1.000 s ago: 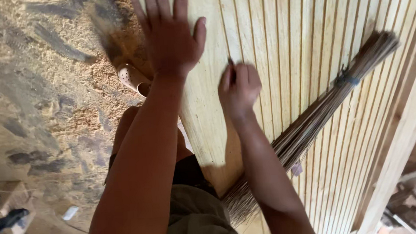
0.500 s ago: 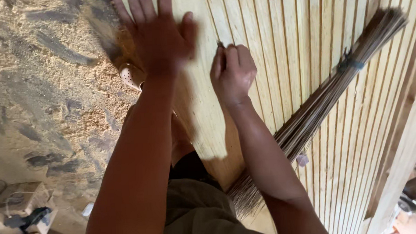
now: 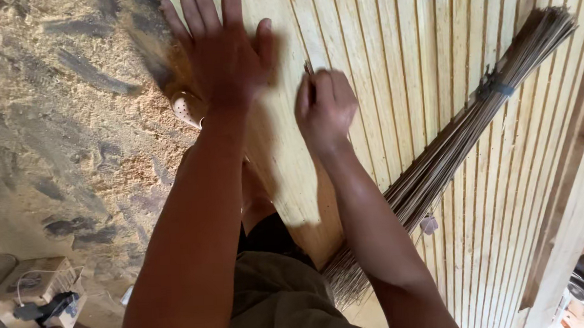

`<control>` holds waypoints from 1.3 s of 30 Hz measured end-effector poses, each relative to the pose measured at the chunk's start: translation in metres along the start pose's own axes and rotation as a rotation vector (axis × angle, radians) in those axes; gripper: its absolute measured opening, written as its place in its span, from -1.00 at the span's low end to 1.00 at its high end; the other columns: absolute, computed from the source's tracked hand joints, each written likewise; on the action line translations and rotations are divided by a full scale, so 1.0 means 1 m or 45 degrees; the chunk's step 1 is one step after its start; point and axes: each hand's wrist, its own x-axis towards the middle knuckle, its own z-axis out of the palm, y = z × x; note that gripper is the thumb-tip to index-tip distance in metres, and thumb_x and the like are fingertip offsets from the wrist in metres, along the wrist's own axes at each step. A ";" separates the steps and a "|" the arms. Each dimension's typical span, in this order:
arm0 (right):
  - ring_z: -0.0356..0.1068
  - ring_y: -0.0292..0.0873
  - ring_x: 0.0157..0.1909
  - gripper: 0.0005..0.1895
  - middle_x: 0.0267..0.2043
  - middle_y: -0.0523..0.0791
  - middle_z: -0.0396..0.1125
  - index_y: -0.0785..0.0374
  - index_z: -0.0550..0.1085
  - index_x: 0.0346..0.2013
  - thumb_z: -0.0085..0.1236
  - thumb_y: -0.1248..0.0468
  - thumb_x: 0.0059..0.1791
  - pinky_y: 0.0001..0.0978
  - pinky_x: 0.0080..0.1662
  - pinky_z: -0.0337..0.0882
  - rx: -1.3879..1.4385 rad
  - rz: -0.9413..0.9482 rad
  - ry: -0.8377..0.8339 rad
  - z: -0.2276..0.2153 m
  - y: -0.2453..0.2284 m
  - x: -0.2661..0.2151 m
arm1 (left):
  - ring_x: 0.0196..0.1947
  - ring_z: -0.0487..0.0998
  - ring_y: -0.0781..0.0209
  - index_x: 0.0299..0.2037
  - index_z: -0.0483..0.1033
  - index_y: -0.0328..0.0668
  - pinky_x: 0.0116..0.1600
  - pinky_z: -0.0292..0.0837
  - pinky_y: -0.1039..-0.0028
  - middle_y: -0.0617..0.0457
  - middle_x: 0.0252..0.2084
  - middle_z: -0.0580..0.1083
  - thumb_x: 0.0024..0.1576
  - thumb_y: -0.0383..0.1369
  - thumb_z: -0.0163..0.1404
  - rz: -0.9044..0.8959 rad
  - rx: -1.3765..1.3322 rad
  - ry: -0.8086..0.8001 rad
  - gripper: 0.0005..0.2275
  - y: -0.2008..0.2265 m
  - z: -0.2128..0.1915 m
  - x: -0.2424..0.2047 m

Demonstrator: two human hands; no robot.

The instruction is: The person scrapes a large wooden panel with a small metal tool, moving methodically across the surface to remove material. The person holds the panel with one hand while scraping with the other, occasionally shifting position to reach different areas.

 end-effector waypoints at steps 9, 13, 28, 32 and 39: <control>0.35 0.09 -0.33 -0.83 -0.32 0.09 0.34 0.36 0.36 -0.33 0.21 0.55 -0.05 -0.11 -0.30 0.39 -0.095 -0.024 0.035 -0.017 -0.011 -0.013 | 0.54 -0.08 -0.36 0.53 0.05 -0.14 0.54 -0.39 -0.27 -0.41 0.50 0.03 0.37 0.02 0.02 0.094 -0.078 0.280 -0.35 -0.007 0.012 0.001; 0.31 0.08 -0.39 -0.82 -0.37 0.08 0.31 0.37 0.39 -0.34 0.25 0.56 -0.03 -0.11 -0.36 0.31 -0.065 0.041 0.014 -0.007 -0.004 -0.007 | 0.54 -0.07 -0.37 0.53 0.05 -0.18 0.58 -0.37 -0.28 -0.41 0.50 0.04 0.46 0.00 0.01 0.108 -0.033 0.214 -0.39 -0.005 0.017 -0.003; 0.29 0.10 -0.39 -0.82 -0.40 0.06 0.27 0.33 0.38 -0.40 0.24 0.51 -0.04 -0.06 -0.34 0.29 -0.085 0.018 0.049 0.002 -0.008 0.017 | 0.61 -0.21 -0.27 0.59 -0.04 -0.07 0.60 -0.40 -0.22 -0.31 0.60 -0.13 0.42 0.02 -0.09 0.005 -0.032 0.057 -0.36 0.001 -0.003 0.000; 0.30 0.07 -0.41 -0.87 -0.40 0.05 0.29 0.37 0.41 -0.35 0.20 0.55 -0.02 -0.11 -0.37 0.30 -0.068 0.065 0.020 -0.022 -0.018 -0.004 | 0.59 -0.21 -0.30 0.57 -0.01 -0.09 0.56 -0.41 -0.24 -0.34 0.58 -0.13 0.38 0.01 -0.07 0.034 -0.055 0.125 -0.35 0.002 -0.006 0.000; 0.28 0.10 -0.40 -0.78 -0.41 0.04 0.26 0.30 0.35 -0.42 0.24 0.49 0.00 -0.04 -0.35 0.28 -0.099 0.006 0.059 0.022 -0.003 0.041 | 0.60 -0.17 -0.30 0.58 0.00 -0.12 0.59 -0.36 -0.25 -0.34 0.58 -0.11 0.41 0.00 -0.01 0.074 -0.058 0.204 -0.34 0.000 0.002 -0.003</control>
